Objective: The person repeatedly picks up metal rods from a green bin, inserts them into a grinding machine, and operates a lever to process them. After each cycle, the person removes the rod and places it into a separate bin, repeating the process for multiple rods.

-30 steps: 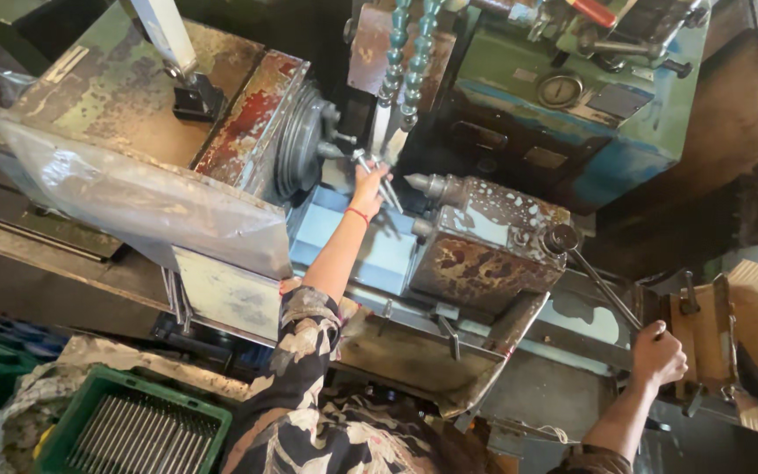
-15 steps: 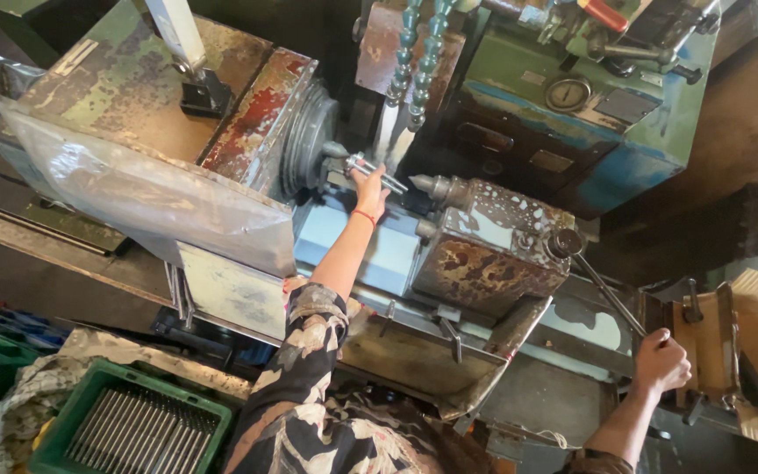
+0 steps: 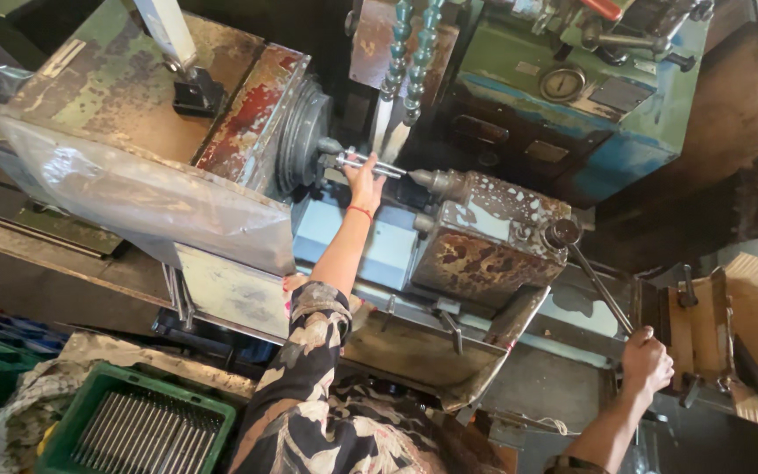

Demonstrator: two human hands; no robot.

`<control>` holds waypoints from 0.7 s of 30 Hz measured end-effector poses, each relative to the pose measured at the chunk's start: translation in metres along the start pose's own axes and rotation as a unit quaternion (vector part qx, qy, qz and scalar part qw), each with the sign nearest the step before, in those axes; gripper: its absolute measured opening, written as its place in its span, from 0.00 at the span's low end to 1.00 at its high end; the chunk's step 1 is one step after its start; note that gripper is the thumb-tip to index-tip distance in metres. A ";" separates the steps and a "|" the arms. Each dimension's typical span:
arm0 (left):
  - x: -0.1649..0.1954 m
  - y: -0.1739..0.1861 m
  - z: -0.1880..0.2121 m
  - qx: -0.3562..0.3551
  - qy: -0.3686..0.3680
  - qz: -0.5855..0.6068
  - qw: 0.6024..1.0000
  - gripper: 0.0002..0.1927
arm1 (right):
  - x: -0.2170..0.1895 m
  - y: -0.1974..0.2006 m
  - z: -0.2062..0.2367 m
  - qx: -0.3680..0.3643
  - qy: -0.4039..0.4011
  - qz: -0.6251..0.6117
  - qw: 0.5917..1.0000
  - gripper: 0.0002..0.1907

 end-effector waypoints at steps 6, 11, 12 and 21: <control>0.004 -0.005 0.005 -0.009 0.004 0.023 1.000 0.34 | 0.012 0.005 -0.001 -0.004 0.048 -0.032 0.998 0.31; 0.005 -0.007 0.010 -0.019 -0.010 0.027 0.999 0.34 | -0.002 0.014 0.019 0.074 0.108 -0.061 0.990 0.29; 0.005 -0.008 0.010 -0.013 -0.008 0.015 1.000 0.34 | -0.006 0.018 0.022 0.107 0.160 -0.095 0.977 0.26; 0.020 -0.027 0.001 0.014 -0.194 -0.051 0.979 0.16 | 0.054 -0.022 0.127 0.049 -0.202 -0.614 0.761 0.25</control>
Point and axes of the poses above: each hand's wrist, its own z-axis away from the middle knuckle, its own y-axis out of the back of the hand, x = y × z, the point moved 1 cm from there along -z, towards the middle knuckle, and after that the axes turned 5 degrees about -y, right-handed, at the moved point
